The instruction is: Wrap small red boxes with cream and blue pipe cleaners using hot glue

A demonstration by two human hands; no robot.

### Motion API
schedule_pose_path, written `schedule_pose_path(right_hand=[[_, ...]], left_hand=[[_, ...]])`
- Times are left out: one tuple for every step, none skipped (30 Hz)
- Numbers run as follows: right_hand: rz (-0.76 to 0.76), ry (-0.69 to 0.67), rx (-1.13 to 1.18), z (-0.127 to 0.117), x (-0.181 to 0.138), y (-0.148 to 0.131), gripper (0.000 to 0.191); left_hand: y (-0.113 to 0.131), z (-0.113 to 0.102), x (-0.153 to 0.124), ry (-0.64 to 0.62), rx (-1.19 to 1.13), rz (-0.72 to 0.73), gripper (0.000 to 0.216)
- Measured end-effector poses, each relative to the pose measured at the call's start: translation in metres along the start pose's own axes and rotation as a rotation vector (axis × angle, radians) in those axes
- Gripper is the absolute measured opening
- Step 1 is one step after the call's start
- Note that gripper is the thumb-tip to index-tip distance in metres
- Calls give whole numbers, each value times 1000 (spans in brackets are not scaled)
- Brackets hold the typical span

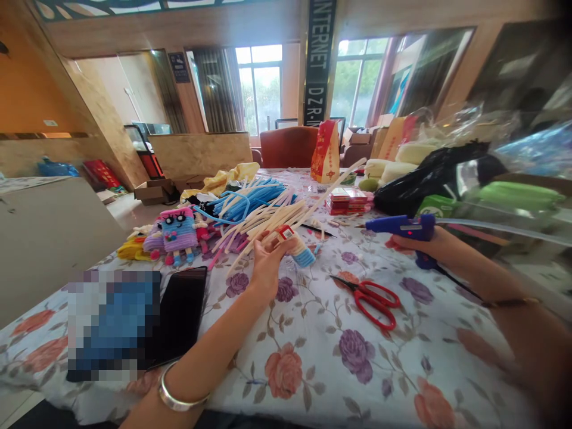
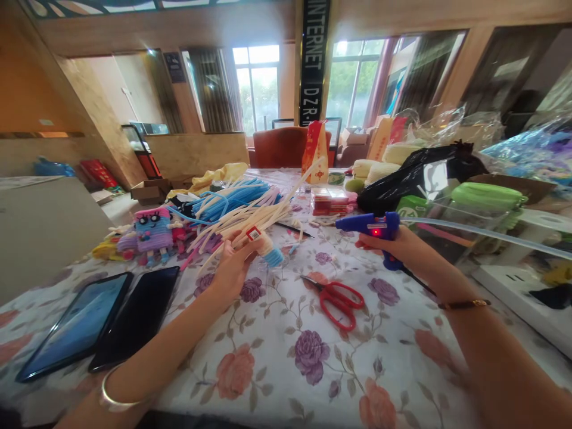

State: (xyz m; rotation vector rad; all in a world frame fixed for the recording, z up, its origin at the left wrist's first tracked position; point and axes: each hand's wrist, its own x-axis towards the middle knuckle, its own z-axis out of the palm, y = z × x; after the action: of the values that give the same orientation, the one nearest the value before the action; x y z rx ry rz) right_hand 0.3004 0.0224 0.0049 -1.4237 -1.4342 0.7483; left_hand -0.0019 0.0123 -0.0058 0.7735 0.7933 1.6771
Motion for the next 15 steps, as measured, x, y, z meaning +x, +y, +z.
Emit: schedule_pose_path(right_hand=[[33, -48, 54, -1, -1, -6, 25], [49, -65, 109, -2, -3, -13, 24], [48, -89, 149, -1, -5, -19, 24], [28, -96, 176, 1, -8, -25, 24], [-4, -115, 194, 3, -12, -31, 25], [-38, -137, 190, 6, -15, -36, 26], [-65, -147, 164, 10, -19, -41, 27], [-87, -148, 124, 13, -23, -45, 28], [-103, -143, 77, 16, -26, -48, 28], [-118, -138, 37, 20, -30, -51, 28], [-131, -136, 5, 23, -33, -54, 29], [-141, -130, -18, 27, -35, -56, 30], [-148, -114, -41, 30, -38, -58, 32], [-152, -86, -71, 34, -40, -59, 33], [-166, -44, -111, 37, -42, -61, 34]], left_hand=[[0, 0, 0, -13, 1, 0, 65], [1, 0, -1, -28, 2, 4, 67], [1, 0, -1, -45, 3, 15, 69], [1, 0, -1, -61, 7, 33, 71], [2, 0, -2, -77, 17, 57, 72], [2, 0, -2, -93, 33, 87, 73], [2, 0, -3, -106, 55, 120, 73], [3, 0, -3, -120, 80, 157, 74], [3, 0, -4, -141, 106, 198, 76], [4, 1, -6, -166, 127, 237, 77], [4, 1, -7, -192, 144, 272, 77], [5, 2, -9, -213, 157, 301, 78], [5, 2, -10, -228, 168, 321, 79], [5, 3, -11, -236, 176, 337, 79], [6, 3, -12, -236, 185, 348, 79]])
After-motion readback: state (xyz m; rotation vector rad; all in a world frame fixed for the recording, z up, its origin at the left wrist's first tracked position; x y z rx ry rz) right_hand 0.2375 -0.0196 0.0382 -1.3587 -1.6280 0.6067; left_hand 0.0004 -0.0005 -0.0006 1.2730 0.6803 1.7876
